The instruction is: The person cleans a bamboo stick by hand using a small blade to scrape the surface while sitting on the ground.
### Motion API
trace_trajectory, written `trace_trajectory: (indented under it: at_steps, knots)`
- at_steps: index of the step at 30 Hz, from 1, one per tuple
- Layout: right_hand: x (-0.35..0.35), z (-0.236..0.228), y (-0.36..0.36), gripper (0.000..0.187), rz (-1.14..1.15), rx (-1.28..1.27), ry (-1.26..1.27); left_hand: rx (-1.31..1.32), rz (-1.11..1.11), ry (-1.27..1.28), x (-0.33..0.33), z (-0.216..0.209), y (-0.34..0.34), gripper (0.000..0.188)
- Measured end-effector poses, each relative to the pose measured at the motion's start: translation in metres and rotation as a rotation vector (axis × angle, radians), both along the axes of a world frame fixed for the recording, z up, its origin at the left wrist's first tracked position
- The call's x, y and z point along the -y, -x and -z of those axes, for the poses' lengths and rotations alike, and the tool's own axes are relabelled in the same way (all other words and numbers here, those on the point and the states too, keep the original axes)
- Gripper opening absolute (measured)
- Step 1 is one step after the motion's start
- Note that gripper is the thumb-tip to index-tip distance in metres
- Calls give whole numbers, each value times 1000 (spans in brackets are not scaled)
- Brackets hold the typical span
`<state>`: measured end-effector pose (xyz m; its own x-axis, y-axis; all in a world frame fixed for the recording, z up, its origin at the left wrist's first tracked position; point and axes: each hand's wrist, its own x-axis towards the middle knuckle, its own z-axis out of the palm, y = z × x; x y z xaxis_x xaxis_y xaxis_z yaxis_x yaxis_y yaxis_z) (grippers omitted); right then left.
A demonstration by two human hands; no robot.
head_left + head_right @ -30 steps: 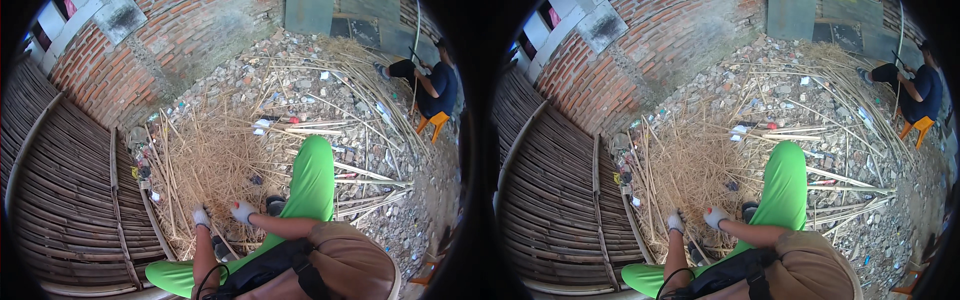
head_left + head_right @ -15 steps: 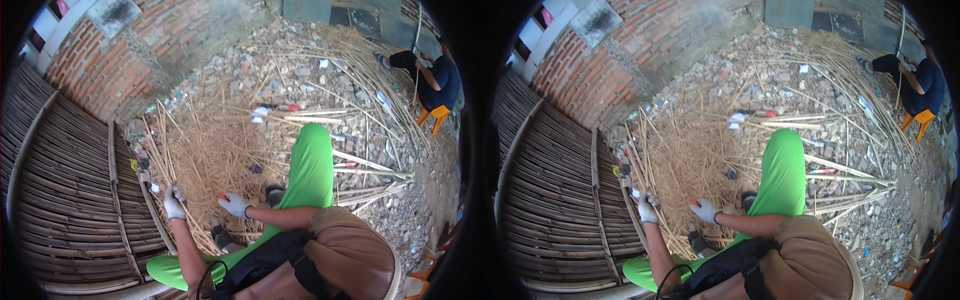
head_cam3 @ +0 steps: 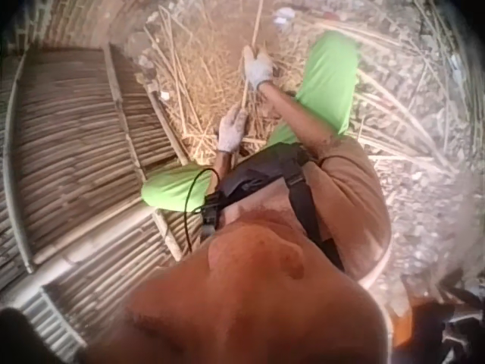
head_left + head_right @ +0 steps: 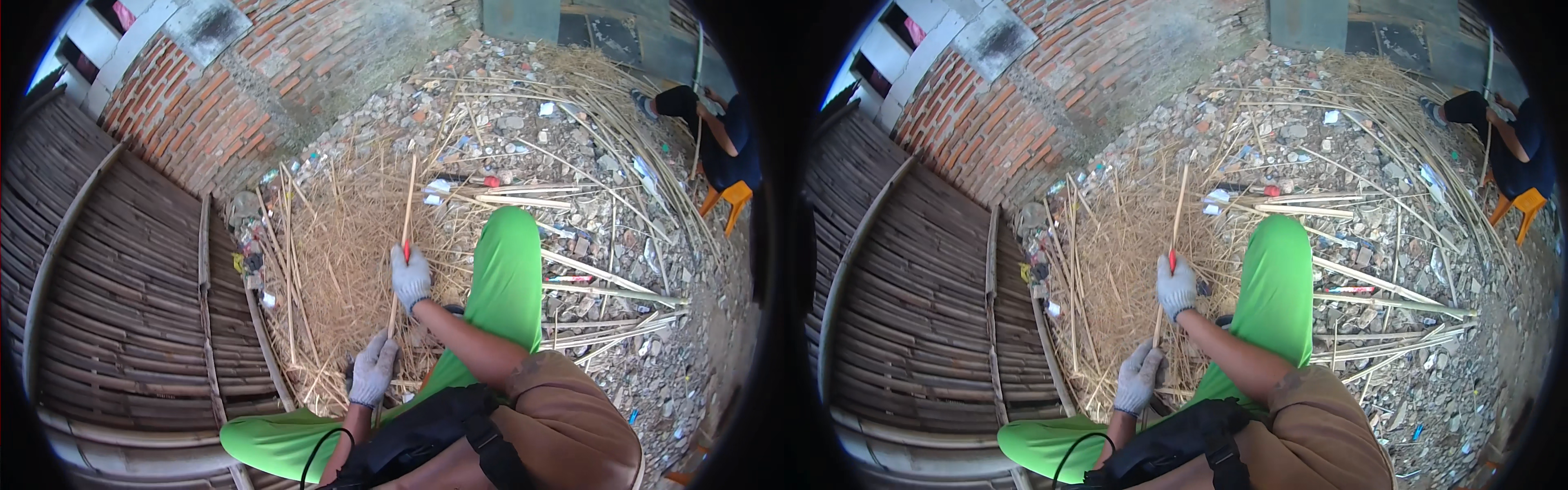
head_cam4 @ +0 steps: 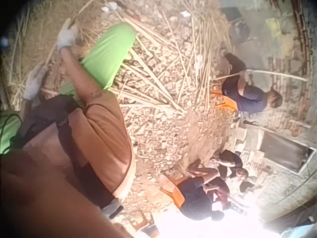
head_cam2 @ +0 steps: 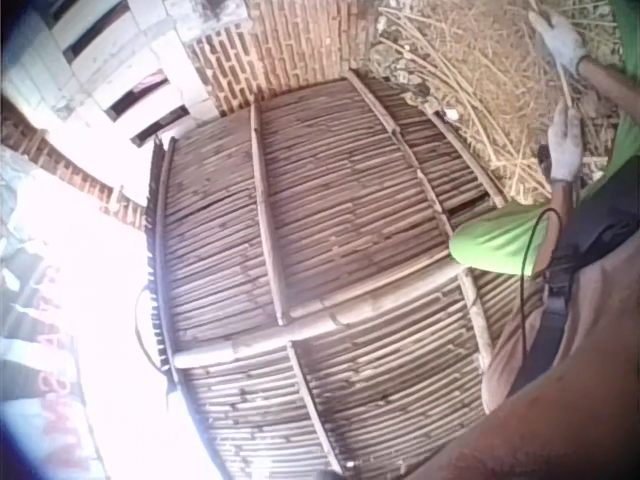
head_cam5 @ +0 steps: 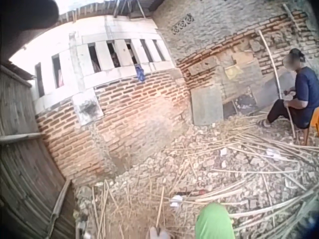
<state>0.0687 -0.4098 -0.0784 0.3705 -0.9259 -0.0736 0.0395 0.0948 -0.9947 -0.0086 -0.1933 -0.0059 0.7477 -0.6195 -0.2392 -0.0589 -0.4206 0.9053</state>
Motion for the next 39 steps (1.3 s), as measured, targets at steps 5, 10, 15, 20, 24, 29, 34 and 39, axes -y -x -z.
trace_trajectory:
  at_steps: [5,10,15,20,24,29,34,39]
  knots:
    - [28,-25,4,35,-88,345,-204,-154,69,72,-2,-26,19,42]
    - [42,-59,19,30,-144,531,-497,-383,37,199,-14,-30,29,45]
    - [52,-54,36,31,-191,709,-676,-490,20,199,-21,-24,33,45]
    - [59,-53,31,30,-116,659,-657,-530,41,255,-17,-28,33,46]
    - [59,-38,19,30,-57,445,-527,-601,80,287,-16,-19,27,44]
    - [48,0,10,30,-80,440,-388,-577,67,269,-14,1,17,41]
    - [20,-24,2,31,-127,356,-497,-671,-6,356,-23,4,10,44]
    - [-7,21,2,22,-109,236,-329,-703,-43,363,-11,28,-5,46]
